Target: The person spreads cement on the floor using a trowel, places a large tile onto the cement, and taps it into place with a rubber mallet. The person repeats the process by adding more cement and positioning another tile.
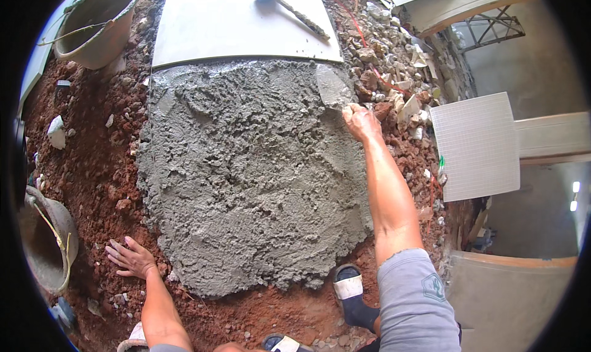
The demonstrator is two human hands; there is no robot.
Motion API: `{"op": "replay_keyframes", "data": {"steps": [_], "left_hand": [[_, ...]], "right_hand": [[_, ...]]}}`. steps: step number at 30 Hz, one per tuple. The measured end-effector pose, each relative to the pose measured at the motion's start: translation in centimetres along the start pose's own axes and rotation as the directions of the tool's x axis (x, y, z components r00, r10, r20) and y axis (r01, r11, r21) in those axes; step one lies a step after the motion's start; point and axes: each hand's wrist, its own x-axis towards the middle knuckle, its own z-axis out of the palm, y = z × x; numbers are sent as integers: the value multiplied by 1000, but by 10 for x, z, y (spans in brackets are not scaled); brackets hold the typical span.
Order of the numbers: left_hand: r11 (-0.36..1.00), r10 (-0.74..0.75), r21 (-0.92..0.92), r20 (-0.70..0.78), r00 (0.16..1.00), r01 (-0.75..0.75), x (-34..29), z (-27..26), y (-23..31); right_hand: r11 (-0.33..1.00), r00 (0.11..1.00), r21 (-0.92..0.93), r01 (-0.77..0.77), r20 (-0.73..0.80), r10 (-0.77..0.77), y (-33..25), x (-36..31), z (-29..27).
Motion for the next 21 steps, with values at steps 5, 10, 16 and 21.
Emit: {"op": "replay_keyframes", "data": {"steps": [5, 10, 16, 21], "left_hand": [[999, 40, -32, -75, 996, -42, 0, 2, -1], [1000, 17, -9, -22, 1000, -17, 2, 4, -2], [999, 14, 30, 30, 999, -15, 0, 4, -5], [1000, 11, -6, 14, 1000, -11, 0, 4, -5]], "right_hand": [[996, 1000, 93, -12, 21, 10, 5, -9, 1], [1000, 1000, -10, 7, 11, -7, 14, -2, 3], [979, 998, 192, -63, 39, 57, 31, 17, 4], [963, 980, 259, -71, 199, 19, 8, 4, -27]]}}
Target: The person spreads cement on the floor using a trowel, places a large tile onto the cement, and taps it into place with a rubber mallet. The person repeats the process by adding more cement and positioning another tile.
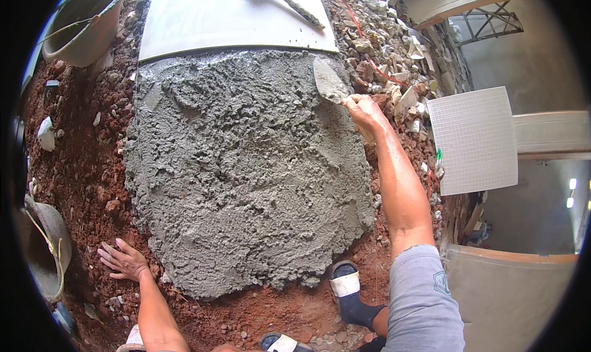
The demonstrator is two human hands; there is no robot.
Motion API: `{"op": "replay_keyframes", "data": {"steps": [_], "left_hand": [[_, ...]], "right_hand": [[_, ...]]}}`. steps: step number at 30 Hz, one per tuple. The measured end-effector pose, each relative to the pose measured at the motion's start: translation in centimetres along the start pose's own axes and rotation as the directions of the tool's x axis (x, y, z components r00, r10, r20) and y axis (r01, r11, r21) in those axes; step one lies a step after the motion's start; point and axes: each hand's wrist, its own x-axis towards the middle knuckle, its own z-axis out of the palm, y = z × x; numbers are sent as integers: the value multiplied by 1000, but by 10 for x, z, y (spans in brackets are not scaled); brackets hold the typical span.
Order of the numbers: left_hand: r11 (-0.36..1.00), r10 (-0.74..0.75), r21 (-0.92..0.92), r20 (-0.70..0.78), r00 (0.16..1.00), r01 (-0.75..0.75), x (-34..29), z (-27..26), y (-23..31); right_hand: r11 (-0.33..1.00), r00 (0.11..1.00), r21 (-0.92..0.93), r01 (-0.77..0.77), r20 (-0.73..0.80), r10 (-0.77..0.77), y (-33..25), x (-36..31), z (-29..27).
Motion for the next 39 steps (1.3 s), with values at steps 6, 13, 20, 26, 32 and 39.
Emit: {"op": "replay_keyframes", "data": {"steps": [6, 13, 20, 26, 32, 39], "left_hand": [[1000, -4, 25, 0, 1000, 4, 1, 2, 0], [999, 4, 41, 9, 1000, -4, 1, 2, -3], [1000, -10, 19, 6, 1000, 10, 1, 5, -5], [1000, -1, 24, -14, 1000, 2, 2, 8, -7], [999, -20, 34, 26, 999, 20, 2, 8, -6], [1000, -9, 16, -6, 1000, 9, 2, 6, -3]], "right_hand": [[985, 987, -66, 160, -9, -161, -42, 5, -3], [985, 1000, -172, -5, -31, -1, 4, 35, -28], [986, 979, -134, 96, -164, -118, 41, 4, -10], [973, 966, -233, 10, -250, -70, 58, 31, 9], [999, 989, -9, 37, -145, -38, 53, 51, 6], [979, 992, 166, -120, -6, 123, 30, 29, -2]]}}
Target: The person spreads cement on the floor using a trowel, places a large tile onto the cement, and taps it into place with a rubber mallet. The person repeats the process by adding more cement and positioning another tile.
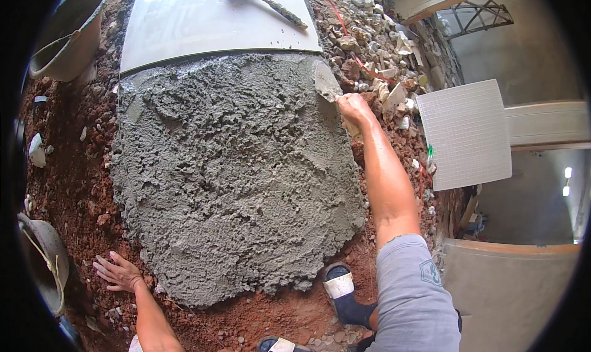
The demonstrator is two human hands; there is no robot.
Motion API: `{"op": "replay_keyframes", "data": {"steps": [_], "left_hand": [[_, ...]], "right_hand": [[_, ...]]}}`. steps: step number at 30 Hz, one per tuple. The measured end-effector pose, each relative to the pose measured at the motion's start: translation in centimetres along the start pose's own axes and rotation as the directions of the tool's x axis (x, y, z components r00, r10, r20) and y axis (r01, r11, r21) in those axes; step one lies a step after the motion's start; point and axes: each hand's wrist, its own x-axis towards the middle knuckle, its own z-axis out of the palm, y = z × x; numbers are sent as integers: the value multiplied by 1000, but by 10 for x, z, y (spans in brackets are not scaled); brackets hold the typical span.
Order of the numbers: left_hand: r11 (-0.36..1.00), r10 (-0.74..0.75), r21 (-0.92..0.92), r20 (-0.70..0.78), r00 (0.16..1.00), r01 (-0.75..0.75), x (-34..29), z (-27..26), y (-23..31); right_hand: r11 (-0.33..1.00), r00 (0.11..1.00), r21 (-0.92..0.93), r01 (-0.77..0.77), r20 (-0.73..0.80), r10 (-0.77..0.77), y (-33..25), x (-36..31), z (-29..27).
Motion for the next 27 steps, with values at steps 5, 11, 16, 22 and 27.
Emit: {"op": "replay_keyframes", "data": {"steps": [5, 11, 16, 22, 27], "left_hand": [[1000, -4, -3, 17, 1000, 4, -1, -2, 1], [999, 8, -43, -30, 1000, -9, 0, 0, 1], [1000, -7, -29, 21, 1000, 7, 0, -2, 2], [1000, -3, -18, 3, 1000, 3, 0, -4, 5], [999, 1, -32, -34, 999, -2, 0, -1, 4]], "right_hand": [[960, 983, 213, -184, 51, 177, 6, -29, 1], [894, 969, 379, -238, 25, 247, -12, -5, -10], [941, 980, 277, -196, 84, 179, 0, -41, 6], [918, 987, 364, -159, 41, 155, 14, -71, 0], [873, 971, 430, -230, 43, 235, -8, -33, 19]]}}
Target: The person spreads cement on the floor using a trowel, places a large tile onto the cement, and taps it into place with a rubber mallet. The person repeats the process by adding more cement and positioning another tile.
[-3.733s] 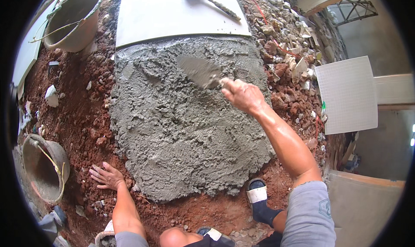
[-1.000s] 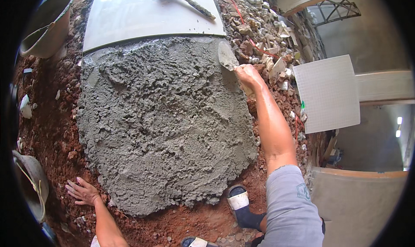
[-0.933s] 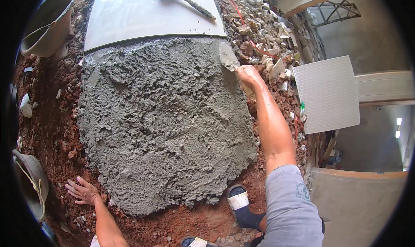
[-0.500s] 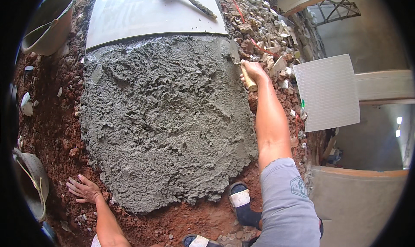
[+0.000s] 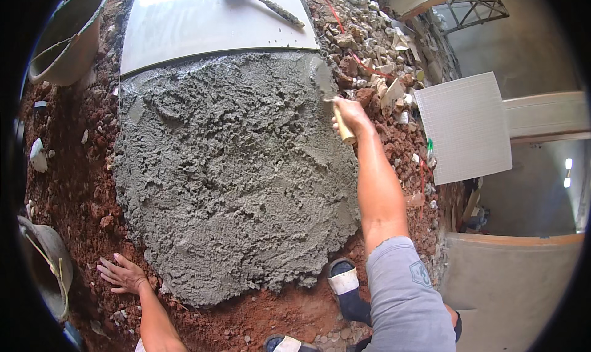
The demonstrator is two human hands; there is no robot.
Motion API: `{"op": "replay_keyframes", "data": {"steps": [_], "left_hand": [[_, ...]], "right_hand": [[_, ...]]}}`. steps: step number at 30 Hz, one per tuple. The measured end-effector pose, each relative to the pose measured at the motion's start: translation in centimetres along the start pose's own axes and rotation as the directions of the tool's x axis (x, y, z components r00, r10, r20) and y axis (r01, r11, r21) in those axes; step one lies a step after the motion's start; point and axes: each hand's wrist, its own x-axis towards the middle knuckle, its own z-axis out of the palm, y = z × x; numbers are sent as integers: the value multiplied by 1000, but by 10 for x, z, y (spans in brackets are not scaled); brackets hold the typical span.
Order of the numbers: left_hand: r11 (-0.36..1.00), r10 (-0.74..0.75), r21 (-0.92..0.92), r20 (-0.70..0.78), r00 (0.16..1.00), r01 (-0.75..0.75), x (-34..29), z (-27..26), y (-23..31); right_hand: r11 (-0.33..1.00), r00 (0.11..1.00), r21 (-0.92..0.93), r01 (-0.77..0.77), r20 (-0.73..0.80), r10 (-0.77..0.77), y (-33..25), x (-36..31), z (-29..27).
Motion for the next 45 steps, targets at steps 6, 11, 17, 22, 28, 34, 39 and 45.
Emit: {"op": "replay_keyframes", "data": {"steps": [6, 11, 17, 22, 28, 34, 39, 45], "left_hand": [[999, 30, -13, -13, 999, -31, -1, -3, -2], [1000, 14, -27, 17, 1000, -14, 0, -13, 5], [1000, 4, 24, 84, 996, -6, 2, -25, 12], [1000, 12, -3, 87, 996, -11, 4, -30, 15], [1000, -13, -11, 120, 993, 15, 4, -34, 17], [1000, -19, -20, 139, 990, 22, 5, -36, 18], [999, -25, -33, 143, 989, 30, 6, -40, 20], [997, -17, -70, 110, 994, 25, 7, -43, 22]], "right_hand": [[980, 973, -10, 197, 121, -194, -13, -44, 65], [962, 914, -30, 271, 322, -247, -55, -91, 126], [899, 811, -53, 435, 457, -365, -86, -165, 221], [736, 729, -312, 601, 592, -345, -88, -193, 225], [816, 782, -287, 503, 554, -287, -119, -164, 193], [667, 681, -358, 653, 662, -312, -130, -154, 204], [521, 627, -400, 754, 674, -391, -79, -178, 174], [979, 895, 195, 67, 421, -145, -30, -227, 208]]}}
